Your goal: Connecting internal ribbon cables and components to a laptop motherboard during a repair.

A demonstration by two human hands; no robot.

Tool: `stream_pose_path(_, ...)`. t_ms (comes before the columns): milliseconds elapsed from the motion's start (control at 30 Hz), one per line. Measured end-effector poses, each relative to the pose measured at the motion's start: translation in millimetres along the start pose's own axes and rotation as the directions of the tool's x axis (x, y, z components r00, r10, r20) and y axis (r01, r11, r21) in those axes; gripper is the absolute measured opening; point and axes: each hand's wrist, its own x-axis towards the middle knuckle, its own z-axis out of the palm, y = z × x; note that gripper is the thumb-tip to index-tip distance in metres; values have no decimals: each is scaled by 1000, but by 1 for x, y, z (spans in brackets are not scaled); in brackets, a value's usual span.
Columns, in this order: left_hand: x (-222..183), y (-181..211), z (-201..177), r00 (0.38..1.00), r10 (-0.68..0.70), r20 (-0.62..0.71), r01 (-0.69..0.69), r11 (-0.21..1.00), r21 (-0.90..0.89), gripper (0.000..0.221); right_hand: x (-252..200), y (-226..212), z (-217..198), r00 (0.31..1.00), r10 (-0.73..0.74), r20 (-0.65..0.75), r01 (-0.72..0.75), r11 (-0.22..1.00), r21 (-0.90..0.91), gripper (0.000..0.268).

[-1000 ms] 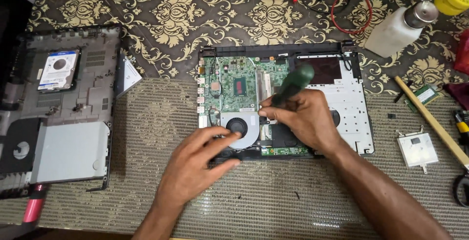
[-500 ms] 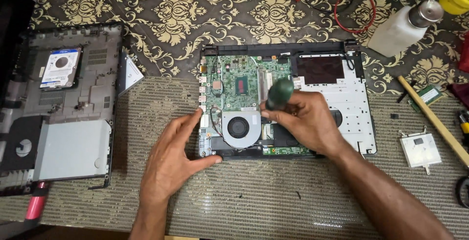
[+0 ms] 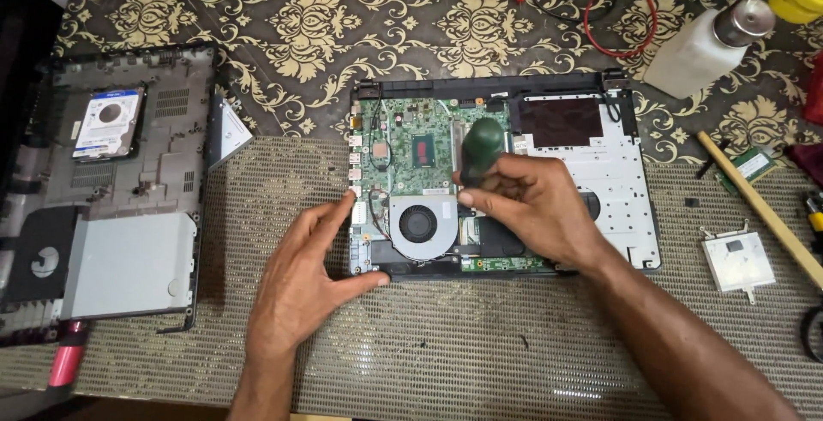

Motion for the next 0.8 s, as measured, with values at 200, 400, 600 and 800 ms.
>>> stream_pose_path(200,1,1,0,1000,-28,15,27,1000,8,120,1,4,5,988,-54,-143,-3,929,-370,17)
stream_pose_path(400,0,0,-4,999,41,-8,-41,998,-43,116,0,-9,7,960,185,-211,-262,862,-434,18)
stream_pose_path(600,-2,9,-8,995,-74,62,78,995,-55,117,-3,-7,4,956,73,-283,-110,987,-118,17)
stream_pose_path(800,-1,4,-9,1000,-16,4,16,998,-63,110,-52,-17,-100,904,43,-425,-107,986,-127,12)
